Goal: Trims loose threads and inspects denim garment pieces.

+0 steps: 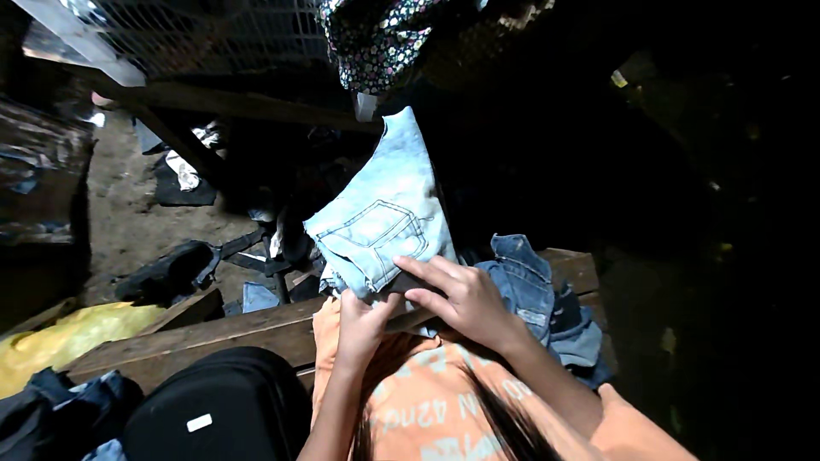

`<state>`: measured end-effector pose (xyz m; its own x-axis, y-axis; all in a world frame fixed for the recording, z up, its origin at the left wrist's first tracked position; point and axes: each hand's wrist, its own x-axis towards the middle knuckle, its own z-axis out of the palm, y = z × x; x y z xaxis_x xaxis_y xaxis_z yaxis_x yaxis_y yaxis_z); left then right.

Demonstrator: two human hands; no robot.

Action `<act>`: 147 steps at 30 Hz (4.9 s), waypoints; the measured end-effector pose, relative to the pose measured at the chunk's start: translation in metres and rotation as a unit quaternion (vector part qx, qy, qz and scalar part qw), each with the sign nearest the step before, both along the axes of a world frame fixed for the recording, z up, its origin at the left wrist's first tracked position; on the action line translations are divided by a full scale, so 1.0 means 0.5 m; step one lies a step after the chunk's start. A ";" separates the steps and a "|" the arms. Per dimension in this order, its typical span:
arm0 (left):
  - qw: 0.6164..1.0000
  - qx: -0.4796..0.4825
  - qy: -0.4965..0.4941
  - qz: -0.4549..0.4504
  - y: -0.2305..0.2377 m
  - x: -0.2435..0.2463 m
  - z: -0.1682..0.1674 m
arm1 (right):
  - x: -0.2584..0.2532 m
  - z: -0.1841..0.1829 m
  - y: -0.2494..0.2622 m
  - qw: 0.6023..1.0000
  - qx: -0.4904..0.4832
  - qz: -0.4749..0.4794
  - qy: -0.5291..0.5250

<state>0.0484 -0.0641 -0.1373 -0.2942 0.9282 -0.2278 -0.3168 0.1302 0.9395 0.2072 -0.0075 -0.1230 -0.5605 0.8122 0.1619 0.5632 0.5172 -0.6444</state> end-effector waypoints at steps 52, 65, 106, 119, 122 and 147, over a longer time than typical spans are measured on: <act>0.999 -0.025 -0.001 0.028 0.000 0.009 0.001 | 0.010 -0.009 -0.029 0.999 0.024 -0.042 -0.017; 0.999 -0.035 0.020 0.007 0.002 0.008 0.007 | 0.038 0.009 -0.004 0.975 -0.203 0.030 0.088; 0.984 -0.085 0.118 0.104 -0.027 -0.060 -0.052 | 0.167 -0.229 0.098 0.629 -0.563 -0.435 0.314; 0.981 -0.116 0.089 0.126 -0.026 -0.033 -0.024 | 0.100 -0.400 0.153 0.601 -0.620 -0.483 0.144; 0.981 -0.121 0.078 0.127 -0.011 -0.020 0.000 | 0.097 -0.386 0.154 0.660 -0.567 -0.476 0.131; 0.994 -0.018 -0.016 0.104 -0.010 -0.001 0.011 | -0.008 0.021 -0.011 0.995 -0.081 -0.022 -0.050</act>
<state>0.0480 -0.0692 -0.1320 -0.4704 0.8397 -0.2714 -0.3702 0.0914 0.9244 0.2032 -0.0129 -0.1124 -0.5302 0.8474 -0.0290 0.6491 0.3836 -0.6569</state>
